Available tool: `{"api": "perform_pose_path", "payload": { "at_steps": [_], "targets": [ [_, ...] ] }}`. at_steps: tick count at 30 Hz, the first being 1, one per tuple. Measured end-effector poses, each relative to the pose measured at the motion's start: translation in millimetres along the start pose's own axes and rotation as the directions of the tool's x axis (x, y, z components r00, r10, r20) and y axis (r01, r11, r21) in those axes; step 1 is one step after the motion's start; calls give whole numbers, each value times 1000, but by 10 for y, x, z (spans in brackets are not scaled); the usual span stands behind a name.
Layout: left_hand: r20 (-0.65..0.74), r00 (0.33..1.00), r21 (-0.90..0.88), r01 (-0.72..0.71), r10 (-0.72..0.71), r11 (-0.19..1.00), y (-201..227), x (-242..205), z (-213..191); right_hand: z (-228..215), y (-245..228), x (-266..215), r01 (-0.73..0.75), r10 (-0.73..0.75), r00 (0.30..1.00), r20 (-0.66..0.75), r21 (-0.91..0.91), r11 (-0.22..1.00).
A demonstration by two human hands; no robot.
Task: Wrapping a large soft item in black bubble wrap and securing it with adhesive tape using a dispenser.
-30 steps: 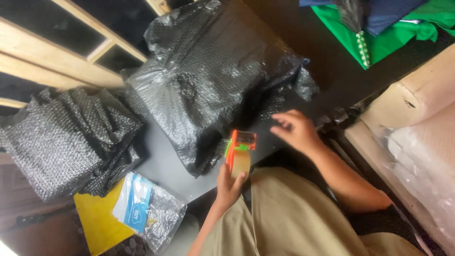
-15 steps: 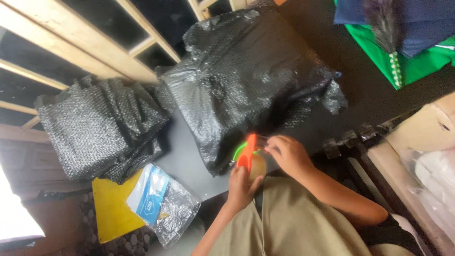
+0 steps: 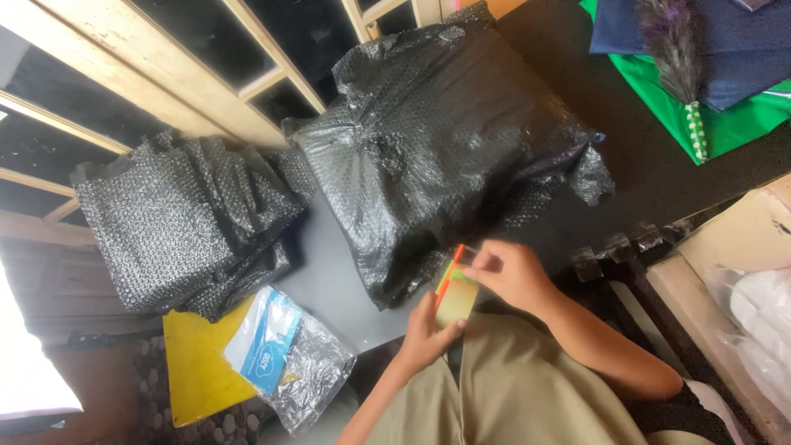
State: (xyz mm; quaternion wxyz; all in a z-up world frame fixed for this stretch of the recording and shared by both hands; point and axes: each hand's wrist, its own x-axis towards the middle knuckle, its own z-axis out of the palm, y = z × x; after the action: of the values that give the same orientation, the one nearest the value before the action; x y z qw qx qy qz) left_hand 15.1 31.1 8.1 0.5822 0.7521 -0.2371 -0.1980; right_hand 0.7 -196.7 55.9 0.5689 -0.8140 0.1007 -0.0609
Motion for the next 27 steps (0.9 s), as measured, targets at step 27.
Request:
{"api": "perform_pose_path", "payload": {
  "at_steps": [27],
  "targets": [
    [129, 991, -60, -21, 28, 998, -46, -22, 92, -1027, 398, 265, 14, 14, 997, -73, 371, 929]
  ]
}}
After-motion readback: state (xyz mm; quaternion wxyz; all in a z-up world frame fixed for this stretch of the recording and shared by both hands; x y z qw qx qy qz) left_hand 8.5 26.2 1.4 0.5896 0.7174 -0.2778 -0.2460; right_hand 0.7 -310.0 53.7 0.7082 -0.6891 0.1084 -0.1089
